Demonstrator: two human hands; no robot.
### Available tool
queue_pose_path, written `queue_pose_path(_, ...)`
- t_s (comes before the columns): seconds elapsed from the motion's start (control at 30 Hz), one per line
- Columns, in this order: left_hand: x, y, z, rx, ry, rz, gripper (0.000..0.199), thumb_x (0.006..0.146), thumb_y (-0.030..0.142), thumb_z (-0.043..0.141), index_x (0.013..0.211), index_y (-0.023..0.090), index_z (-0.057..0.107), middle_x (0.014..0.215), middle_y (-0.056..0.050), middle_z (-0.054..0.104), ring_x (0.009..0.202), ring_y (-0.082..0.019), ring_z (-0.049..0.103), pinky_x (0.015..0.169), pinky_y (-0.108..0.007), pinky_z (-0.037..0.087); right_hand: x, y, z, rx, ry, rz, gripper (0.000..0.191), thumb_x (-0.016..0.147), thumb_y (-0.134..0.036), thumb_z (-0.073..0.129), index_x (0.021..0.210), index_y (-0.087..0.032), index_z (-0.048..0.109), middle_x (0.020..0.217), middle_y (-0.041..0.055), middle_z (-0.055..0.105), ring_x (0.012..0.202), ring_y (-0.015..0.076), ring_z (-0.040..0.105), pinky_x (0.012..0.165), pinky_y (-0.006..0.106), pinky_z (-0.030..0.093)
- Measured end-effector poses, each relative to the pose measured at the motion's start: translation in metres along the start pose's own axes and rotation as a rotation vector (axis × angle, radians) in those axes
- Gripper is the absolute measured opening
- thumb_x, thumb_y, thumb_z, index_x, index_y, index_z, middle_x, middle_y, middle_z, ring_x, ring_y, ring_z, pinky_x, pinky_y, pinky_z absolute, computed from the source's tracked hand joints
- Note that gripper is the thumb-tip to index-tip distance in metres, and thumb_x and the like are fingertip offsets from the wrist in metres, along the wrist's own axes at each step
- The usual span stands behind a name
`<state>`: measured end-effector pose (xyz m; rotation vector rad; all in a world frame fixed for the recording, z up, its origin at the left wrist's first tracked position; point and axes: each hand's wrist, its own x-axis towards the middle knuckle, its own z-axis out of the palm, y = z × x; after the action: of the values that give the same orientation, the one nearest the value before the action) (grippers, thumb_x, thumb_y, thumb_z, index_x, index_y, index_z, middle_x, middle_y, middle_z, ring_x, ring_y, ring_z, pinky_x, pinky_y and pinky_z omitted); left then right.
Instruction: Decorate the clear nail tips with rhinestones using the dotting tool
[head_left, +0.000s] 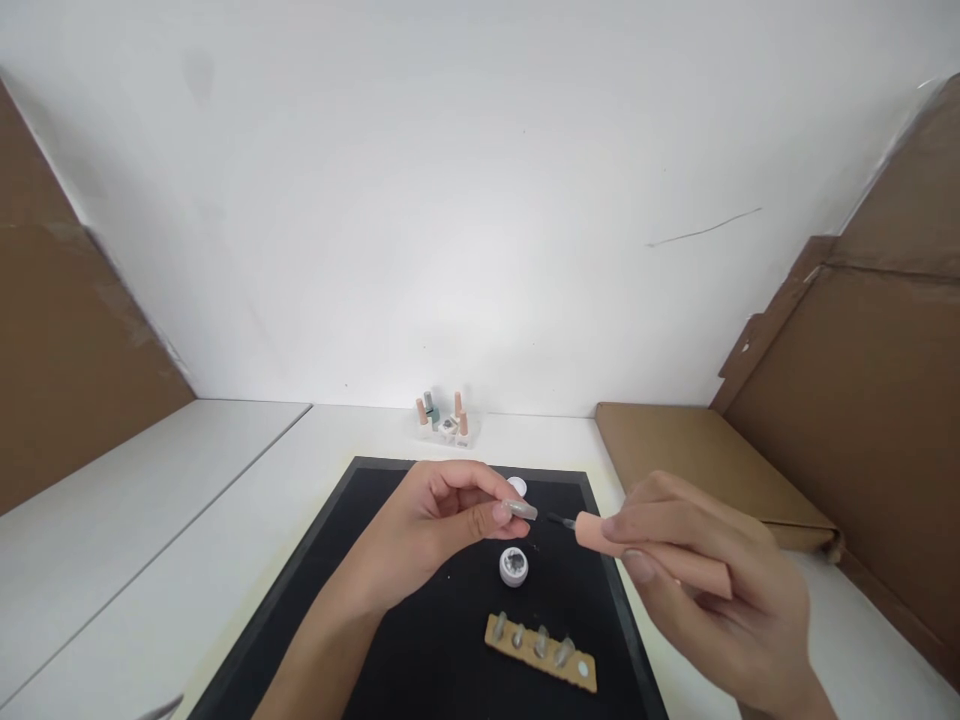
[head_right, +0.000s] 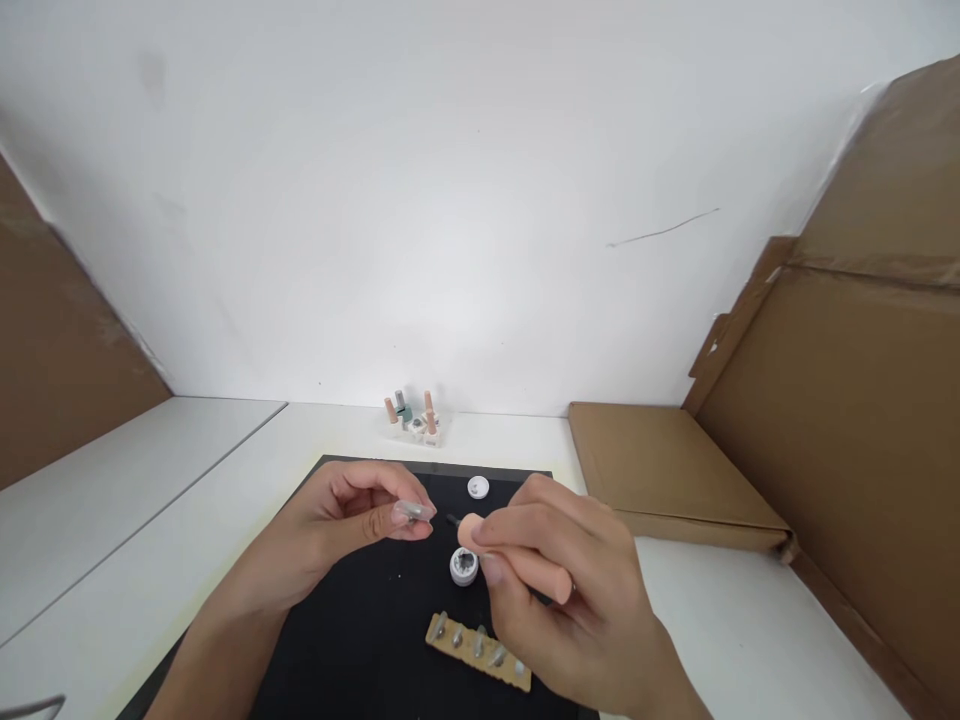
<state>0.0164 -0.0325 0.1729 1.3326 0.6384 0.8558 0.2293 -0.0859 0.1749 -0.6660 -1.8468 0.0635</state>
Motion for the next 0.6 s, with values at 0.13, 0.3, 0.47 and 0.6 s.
queue_pose_path(0.13,-0.001,0.000,-0.001,0.011,0.001,0.005,0.005,0.081,0.021,0.072,0.081,0.016,0.074,0.080,-0.002,0.071,0.079,-0.013,0.069,0.078,-0.023,0.056,-0.001,-0.001,0.001,-0.011,0.027,0.010,0.021,0.080,-0.003,0.055,0.090,-0.020,0.062,0.061,-0.0006,0.058,0.051,0.0113,0.050,0.044,0.023,0.041)
queue_pose_path(0.3,-0.001,0.003,-0.001,0.014,0.002,0.013,0.008,0.083,0.023,0.069,0.080,0.017,0.070,0.090,-0.001,0.066,0.081,-0.013,0.068,0.079,-0.024,0.054,-0.001,-0.004,0.002,-0.010,0.040,0.004,0.022,0.078,-0.002,0.055,0.089,-0.020,0.062,0.063,-0.0013,0.059,0.051,0.0104,0.050,0.043,0.023,0.040)
queue_pose_path(0.47,-0.005,0.006,-0.002,0.036,0.023,0.019,0.013,0.084,0.029,0.068,0.080,0.016,0.068,0.079,0.000,0.065,0.072,-0.010,0.065,0.072,-0.021,0.052,-0.003,-0.013,0.001,-0.050,0.052,-0.030,0.024,0.078,-0.004,0.056,0.093,-0.020,0.063,0.063,0.0008,0.063,0.048,0.0124,0.052,0.040,0.025,0.040)
queue_pose_path(0.6,-0.010,0.009,-0.003,0.020,0.041,0.014,0.016,0.082,0.031,0.071,0.080,0.016,0.069,0.077,0.000,0.067,0.070,-0.009,0.064,0.070,-0.019,0.051,-0.002,-0.031,-0.001,-0.090,0.114,0.013,0.021,0.081,-0.008,0.056,0.094,-0.022,0.064,0.058,0.0008,0.061,0.044,0.0144,0.053,0.040,0.028,0.041)
